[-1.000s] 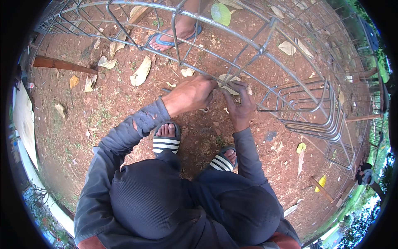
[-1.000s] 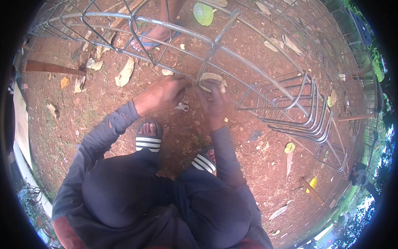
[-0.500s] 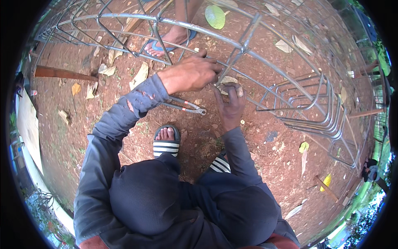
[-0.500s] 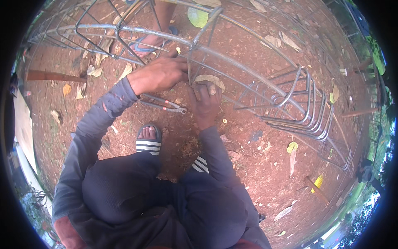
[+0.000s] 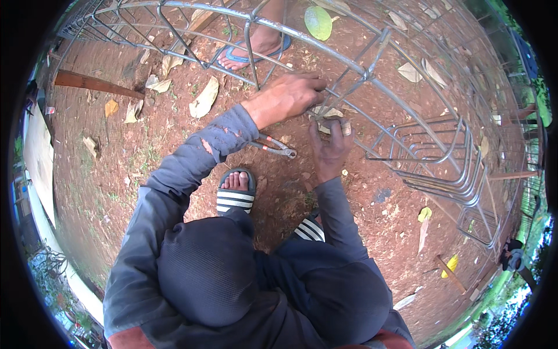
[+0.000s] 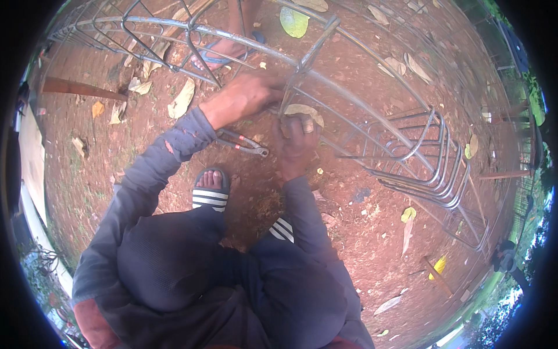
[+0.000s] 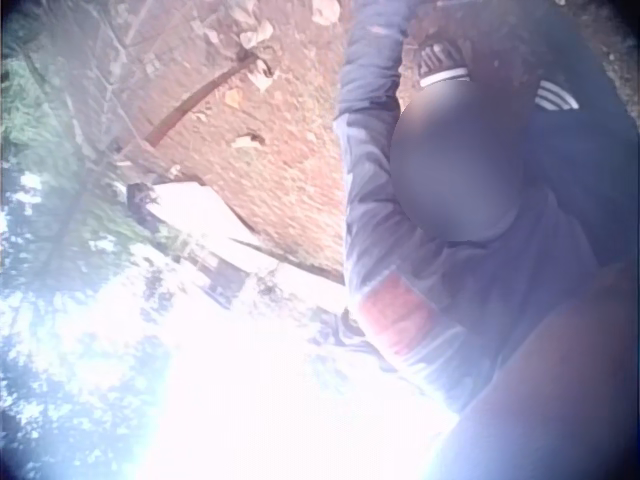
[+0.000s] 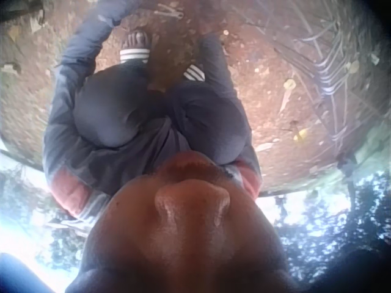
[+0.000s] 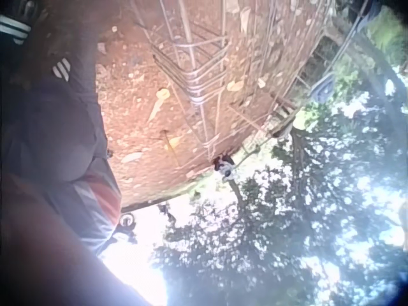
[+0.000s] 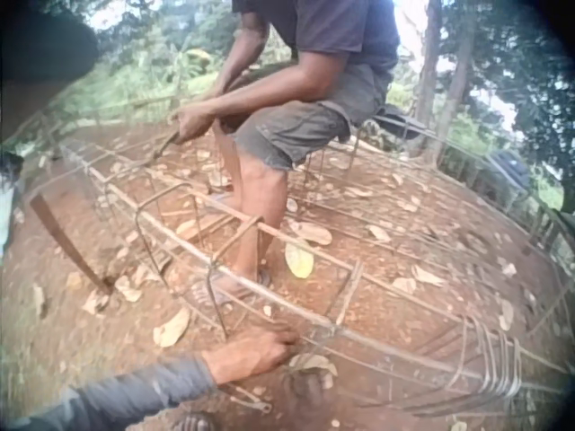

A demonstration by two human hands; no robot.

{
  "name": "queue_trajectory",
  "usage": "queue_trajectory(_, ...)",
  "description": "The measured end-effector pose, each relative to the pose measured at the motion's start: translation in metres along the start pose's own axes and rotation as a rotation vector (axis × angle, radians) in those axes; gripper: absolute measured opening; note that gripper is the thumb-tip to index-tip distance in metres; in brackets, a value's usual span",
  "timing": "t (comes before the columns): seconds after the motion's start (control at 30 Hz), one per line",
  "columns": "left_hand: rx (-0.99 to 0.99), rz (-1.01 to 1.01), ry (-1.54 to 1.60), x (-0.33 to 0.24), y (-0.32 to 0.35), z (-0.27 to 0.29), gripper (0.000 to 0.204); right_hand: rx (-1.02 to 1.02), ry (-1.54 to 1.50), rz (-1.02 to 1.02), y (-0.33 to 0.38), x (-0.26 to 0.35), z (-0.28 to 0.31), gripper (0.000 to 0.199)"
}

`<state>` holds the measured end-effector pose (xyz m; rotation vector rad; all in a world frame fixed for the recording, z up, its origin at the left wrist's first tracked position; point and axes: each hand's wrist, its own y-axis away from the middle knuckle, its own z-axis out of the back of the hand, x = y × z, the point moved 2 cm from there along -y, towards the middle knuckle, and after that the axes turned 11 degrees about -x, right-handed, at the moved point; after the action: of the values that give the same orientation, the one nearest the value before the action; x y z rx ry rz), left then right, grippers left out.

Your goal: The person sits on the ground and uses pliers to twist and secure wire ties on a metal frame structure. They repeatedly pick up wire ties, wrap them around frame intersections, and twist them with pliers to fasten the joints.

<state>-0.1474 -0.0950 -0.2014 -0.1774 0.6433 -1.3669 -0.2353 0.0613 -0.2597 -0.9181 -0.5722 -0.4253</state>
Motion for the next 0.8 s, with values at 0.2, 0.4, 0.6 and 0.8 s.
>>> queue_trajectory(0.2, 0.238, 0.262, 0.078, -0.007, 0.0, 0.009, 0.016, -0.007, 0.002, -0.043, 0.0, -0.001, -0.001, 0.023)
queue_trajectory(0.4, 0.191, 0.186, -0.028, -0.012, 0.005, 0.011, 0.018, 0.007, -0.04, -0.056, -0.003, 0.001, 0.001, 0.025)
queue_trajectory(0.6, 0.164, 0.248, -0.172, -0.024, 0.008, 0.0, 0.02, 0.124, -0.111, -0.094, -0.011, -0.006, 0.005, 0.025)
queue_trajectory(0.8, 0.403, 0.432, 0.074, -0.003, 0.004, 0.009, 0.024, 0.262, -0.077, -0.133, -0.021, -0.005, 0.003, 0.024)
